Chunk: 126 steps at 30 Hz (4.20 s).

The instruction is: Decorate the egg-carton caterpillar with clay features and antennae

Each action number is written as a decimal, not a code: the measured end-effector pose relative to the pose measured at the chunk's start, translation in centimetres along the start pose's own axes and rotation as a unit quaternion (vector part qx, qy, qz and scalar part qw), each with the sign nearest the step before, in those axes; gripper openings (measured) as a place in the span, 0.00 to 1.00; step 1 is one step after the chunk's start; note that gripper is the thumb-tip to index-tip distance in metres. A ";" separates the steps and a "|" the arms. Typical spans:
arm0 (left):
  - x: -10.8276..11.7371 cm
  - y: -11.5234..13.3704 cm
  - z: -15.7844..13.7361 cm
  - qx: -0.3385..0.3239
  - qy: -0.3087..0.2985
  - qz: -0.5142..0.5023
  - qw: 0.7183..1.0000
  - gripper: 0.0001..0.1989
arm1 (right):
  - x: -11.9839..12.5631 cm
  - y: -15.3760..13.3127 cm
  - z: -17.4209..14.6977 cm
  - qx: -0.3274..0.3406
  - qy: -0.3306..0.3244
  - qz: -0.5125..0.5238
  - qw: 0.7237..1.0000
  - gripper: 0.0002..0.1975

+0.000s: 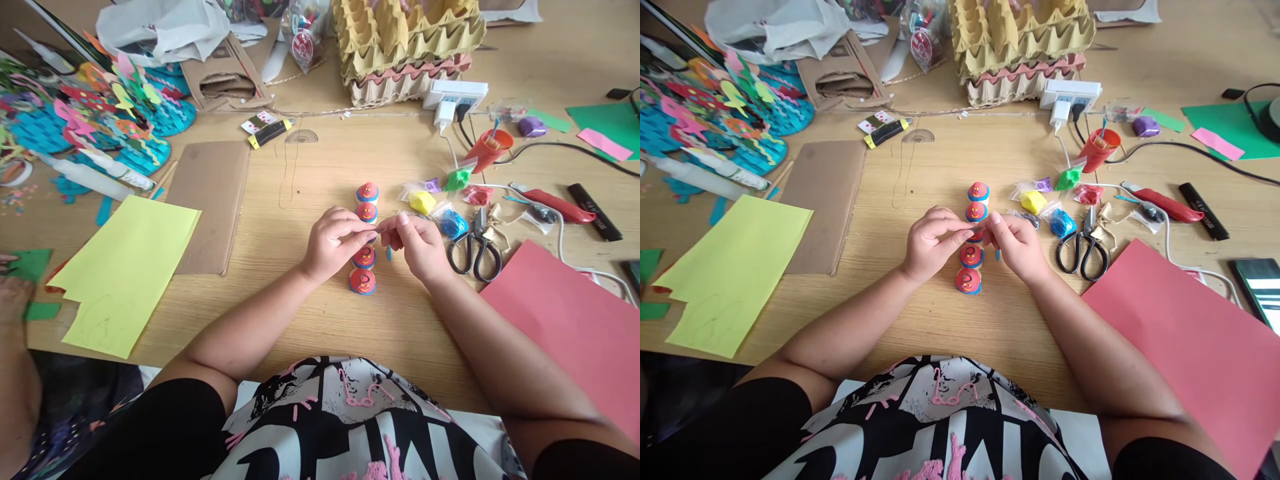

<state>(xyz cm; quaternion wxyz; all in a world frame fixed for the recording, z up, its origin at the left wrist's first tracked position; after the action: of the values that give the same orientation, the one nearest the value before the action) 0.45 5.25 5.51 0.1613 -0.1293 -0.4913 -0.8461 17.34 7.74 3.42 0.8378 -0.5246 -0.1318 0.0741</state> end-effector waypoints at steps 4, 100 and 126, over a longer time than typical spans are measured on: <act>0.1 0.0 0.0 0.020 0.003 -0.010 1.000 0.10 | 0.2 -1.0 0.1 0.046 0.017 -0.013 0.999 0.26; -0.6 -0.3 -0.1 0.051 -0.035 -0.088 0.994 0.08 | -0.3 -2.3 0.2 0.090 -0.016 -0.034 0.995 0.25; -0.5 -0.7 0.3 0.085 -0.044 -0.102 0.990 0.19 | -0.8 -3.1 -0.1 0.162 -0.030 -0.146 0.975 0.17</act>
<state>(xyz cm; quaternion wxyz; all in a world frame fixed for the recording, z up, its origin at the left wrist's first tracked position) 0.63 5.89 4.96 0.0630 -0.1020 -0.5791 -0.8064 16.60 6.09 6.11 0.9091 -0.3545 -0.2183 -0.0132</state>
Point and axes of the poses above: each hand's wrist, its own z-axis towards the middle knuckle, its own x-axis out of the back of the hand, y = z × x, the point moved 7 cm from there along z, towards the middle knuckle, and after that the axes turned 14 degrees about x, right-handed, at the moved point
